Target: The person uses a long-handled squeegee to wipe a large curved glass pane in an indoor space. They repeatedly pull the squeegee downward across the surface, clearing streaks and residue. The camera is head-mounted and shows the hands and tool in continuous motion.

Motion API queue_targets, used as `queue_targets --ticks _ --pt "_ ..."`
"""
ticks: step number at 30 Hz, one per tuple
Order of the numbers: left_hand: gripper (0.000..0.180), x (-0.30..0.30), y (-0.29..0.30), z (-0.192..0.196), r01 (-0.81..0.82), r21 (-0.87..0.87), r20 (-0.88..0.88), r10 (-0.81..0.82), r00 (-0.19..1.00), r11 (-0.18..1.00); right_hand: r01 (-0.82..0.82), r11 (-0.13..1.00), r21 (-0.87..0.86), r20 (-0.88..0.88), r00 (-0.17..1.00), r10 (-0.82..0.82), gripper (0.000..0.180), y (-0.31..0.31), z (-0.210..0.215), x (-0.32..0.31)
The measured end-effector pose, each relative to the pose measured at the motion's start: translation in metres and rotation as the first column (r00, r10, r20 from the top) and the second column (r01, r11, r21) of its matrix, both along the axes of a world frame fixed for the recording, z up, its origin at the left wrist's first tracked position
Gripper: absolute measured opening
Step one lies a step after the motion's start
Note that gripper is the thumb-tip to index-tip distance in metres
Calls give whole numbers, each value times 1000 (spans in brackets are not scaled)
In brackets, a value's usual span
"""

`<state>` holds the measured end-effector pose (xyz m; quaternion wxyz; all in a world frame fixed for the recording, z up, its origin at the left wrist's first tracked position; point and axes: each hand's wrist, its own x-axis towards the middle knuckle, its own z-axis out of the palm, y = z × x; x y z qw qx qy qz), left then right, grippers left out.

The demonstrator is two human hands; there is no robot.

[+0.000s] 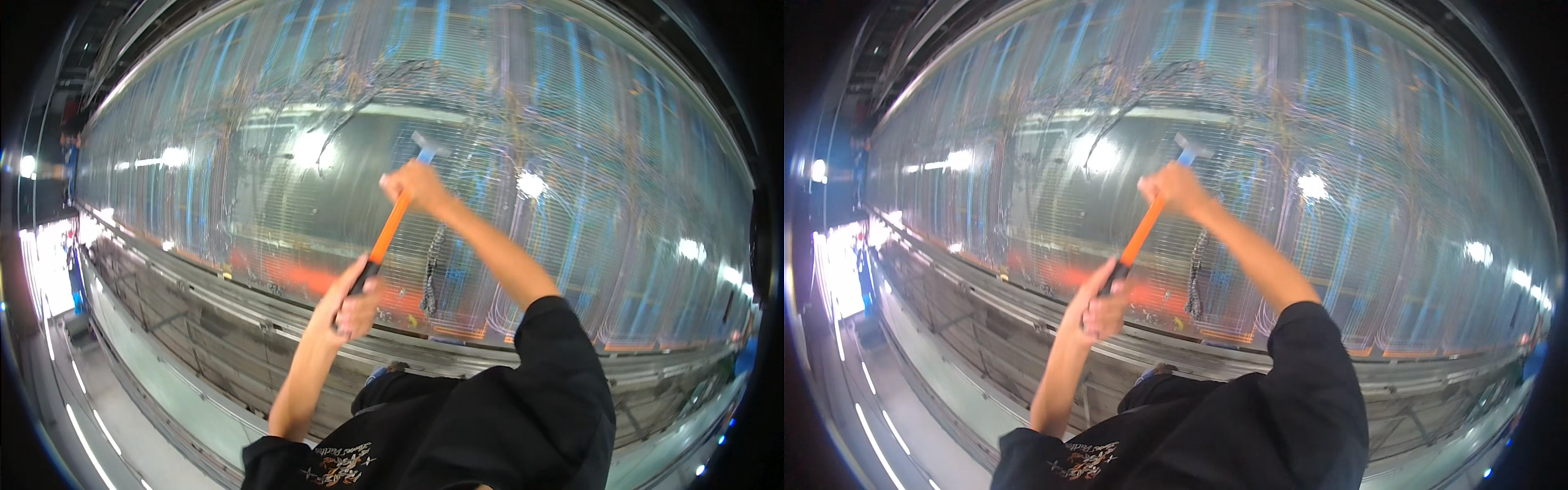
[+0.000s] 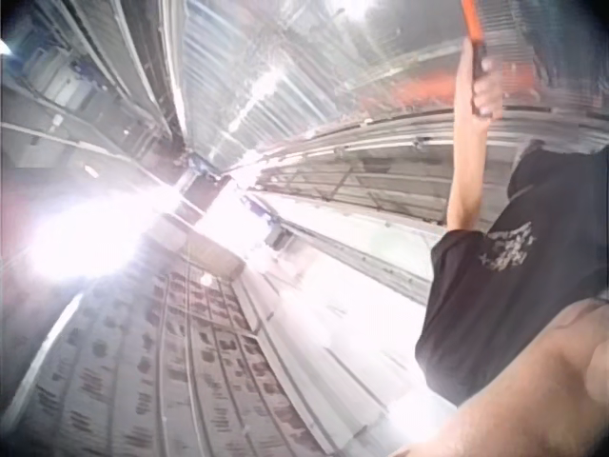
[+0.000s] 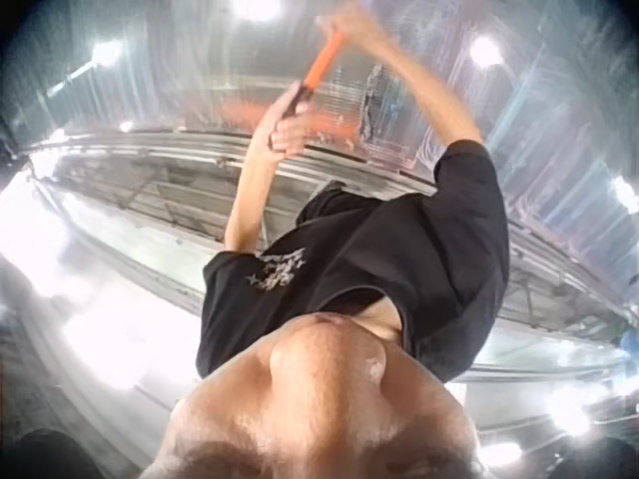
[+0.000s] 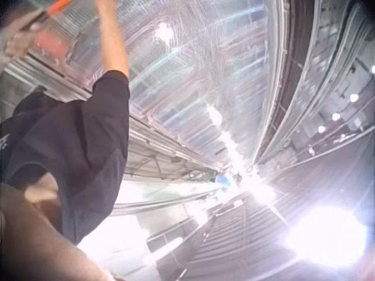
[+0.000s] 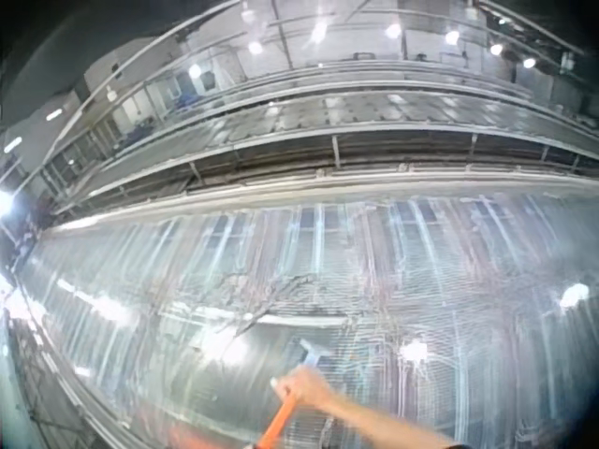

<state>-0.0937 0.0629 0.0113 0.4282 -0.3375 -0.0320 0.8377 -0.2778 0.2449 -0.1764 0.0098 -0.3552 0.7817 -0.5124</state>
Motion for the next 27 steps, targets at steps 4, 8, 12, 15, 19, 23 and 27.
queue_targets --ticks 4,8,12,15,19,23,27 --pt "52 155 -59 7 64 -185 123 -41 992 981 -73 987 143 -111 990 90 37 -54 -1 148" --pt "50 255 -125 47 248 -461 170 -190 967 852 -136 981 141 39 990 132 43 -121 9 273" --pt "49 272 -180 64 527 -511 216 -492 843 679 -55 984 170 48 998 48 48 -146 8 340" --pt "51 247 -179 61 712 -525 228 -729 645 466 130 974 188 -20 992 -128 45 -134 0 366" --pt "56 251 -181 42 735 -603 169 -851 497 309 256 939 229 37 962 -271 42 -107 11 398" --pt "59 238 -180 48 748 -629 191 -891 413 211 319 921 223 -18 946 -323 40 -100 9 402" --pt "58 203 -173 41 865 -355 168 -886 431 354 416 881 226 -100 909 -404 38 -87 2 380"
